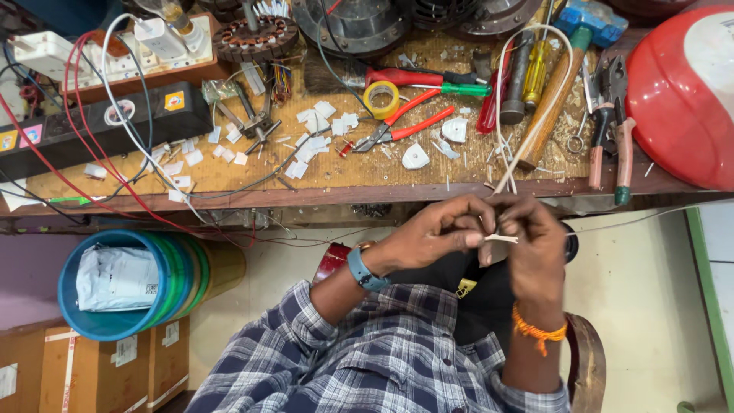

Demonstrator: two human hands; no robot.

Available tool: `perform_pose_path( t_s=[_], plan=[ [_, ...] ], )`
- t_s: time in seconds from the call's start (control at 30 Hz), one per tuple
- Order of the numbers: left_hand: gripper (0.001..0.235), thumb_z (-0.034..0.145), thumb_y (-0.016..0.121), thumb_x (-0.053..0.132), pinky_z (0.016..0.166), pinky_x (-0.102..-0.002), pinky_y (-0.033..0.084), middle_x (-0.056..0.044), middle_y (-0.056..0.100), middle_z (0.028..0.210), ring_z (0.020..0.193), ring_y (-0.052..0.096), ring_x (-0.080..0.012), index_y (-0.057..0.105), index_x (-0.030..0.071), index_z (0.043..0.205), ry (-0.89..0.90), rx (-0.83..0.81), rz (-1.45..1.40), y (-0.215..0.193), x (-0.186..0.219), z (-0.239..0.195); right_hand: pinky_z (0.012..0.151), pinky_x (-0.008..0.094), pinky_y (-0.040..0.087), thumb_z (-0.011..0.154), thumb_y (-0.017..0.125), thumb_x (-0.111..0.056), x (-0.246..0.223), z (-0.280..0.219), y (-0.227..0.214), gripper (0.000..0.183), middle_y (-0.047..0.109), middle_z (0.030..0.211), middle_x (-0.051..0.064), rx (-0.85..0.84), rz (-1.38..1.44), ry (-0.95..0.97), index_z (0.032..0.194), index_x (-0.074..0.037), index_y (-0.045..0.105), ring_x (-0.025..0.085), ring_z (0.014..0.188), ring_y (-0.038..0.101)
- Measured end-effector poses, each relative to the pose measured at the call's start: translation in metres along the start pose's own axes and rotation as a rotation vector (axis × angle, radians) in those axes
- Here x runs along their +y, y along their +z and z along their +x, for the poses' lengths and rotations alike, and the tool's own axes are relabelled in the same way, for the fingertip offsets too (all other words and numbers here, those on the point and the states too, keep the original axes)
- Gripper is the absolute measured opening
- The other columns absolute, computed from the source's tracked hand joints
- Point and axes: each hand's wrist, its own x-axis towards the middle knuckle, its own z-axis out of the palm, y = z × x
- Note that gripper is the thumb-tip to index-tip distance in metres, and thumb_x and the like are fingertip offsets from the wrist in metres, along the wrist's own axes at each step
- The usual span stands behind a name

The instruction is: The person strips insulation from white electrical wires using pliers, twists the exposed ends, and secures them with a red wire connector. They then use a screwdriver to tighten the connector and briefly reach under the workbench.

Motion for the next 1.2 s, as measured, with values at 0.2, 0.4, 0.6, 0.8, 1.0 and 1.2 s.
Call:
perform_pose_path(
  t_s=[0.2, 0.4, 0.6, 0.8, 1.0, 1.2],
  plan=[
    [0.030, 0.109, 0.060, 0.018, 0.085, -0.028, 0.058, -0.004, 0.076, 0.103, 0.097, 0.073, -0.0144, 0.062, 0.007, 0.137, 0.018, 0.012, 0.318, 0.003, 0.014, 0.001, 0.053, 0.018, 0.041, 0.106, 0.061, -0.007, 0.016, -0.007, 0.009, 0.010, 0.056, 0.077, 0.000, -0.042, 0.112, 0.054, 0.098, -0.002, 0.056, 0.000, 0.060, 0.047],
    [0.024, 0.105, 0.053, 0.009, 0.067, -0.027, 0.057, -0.004, 0.071, 0.087, 0.072, 0.070, -0.0100, 0.065, 0.005, 0.125, -0.061, 0.350, 0.523, 0.012, -0.003, 0.002, 0.071, 0.024, 0.048, 0.108, 0.055, -0.016, 0.013, 0.002, -0.005, 0.018, 0.066, 0.088, 0.001, 0.023, -0.187, -0.007, 0.103, -0.002, 0.065, 0.007, 0.077, 0.059],
    [0.020, 0.111, 0.054, 0.004, 0.068, -0.027, 0.051, -0.006, 0.070, 0.087, 0.077, 0.061, -0.0104, 0.069, 0.000, 0.123, 0.107, 0.678, 0.511, -0.001, -0.020, -0.009, 0.104, 0.054, 0.043, 0.104, 0.072, -0.029, -0.025, 0.047, -0.067, 0.035, 0.065, 0.121, 0.023, 0.455, -1.239, -0.418, 0.128, -0.005, 0.064, 0.041, 0.118, 0.058],
    [0.034, 0.102, 0.052, 0.004, 0.061, -0.026, 0.054, -0.008, 0.075, 0.114, 0.072, 0.061, -0.0112, 0.057, 0.002, 0.136, -0.069, 0.534, 0.336, -0.002, -0.001, -0.025, 0.109, 0.055, 0.040, 0.083, 0.085, -0.029, -0.028, 0.075, -0.096, 0.083, 0.061, 0.138, 0.030, 0.419, -1.338, -0.284, 0.152, -0.002, 0.047, 0.045, 0.127, 0.055],
    [0.029, 0.107, 0.047, 0.004, 0.069, -0.031, 0.063, -0.012, 0.076, 0.108, 0.078, 0.076, -0.0190, 0.056, 0.005, 0.135, -0.100, 0.305, 0.548, 0.003, 0.004, -0.023, 0.104, 0.049, 0.050, 0.094, 0.084, -0.034, -0.049, 0.113, -0.124, 0.061, 0.066, 0.130, 0.026, 0.488, -1.434, -0.293, 0.140, -0.004, 0.059, 0.041, 0.115, 0.063],
    [0.031, 0.103, 0.047, -0.006, 0.072, -0.033, 0.067, -0.019, 0.071, 0.120, 0.100, 0.075, -0.0302, 0.050, 0.002, 0.133, 0.106, 0.249, 0.682, 0.004, 0.008, -0.022, 0.101, 0.047, 0.050, 0.098, 0.083, -0.018, -0.043, 0.127, -0.113, 0.031, 0.070, 0.114, 0.017, 0.574, -1.547, -0.457, 0.121, -0.006, 0.065, 0.033, 0.115, 0.064]
  ],
)
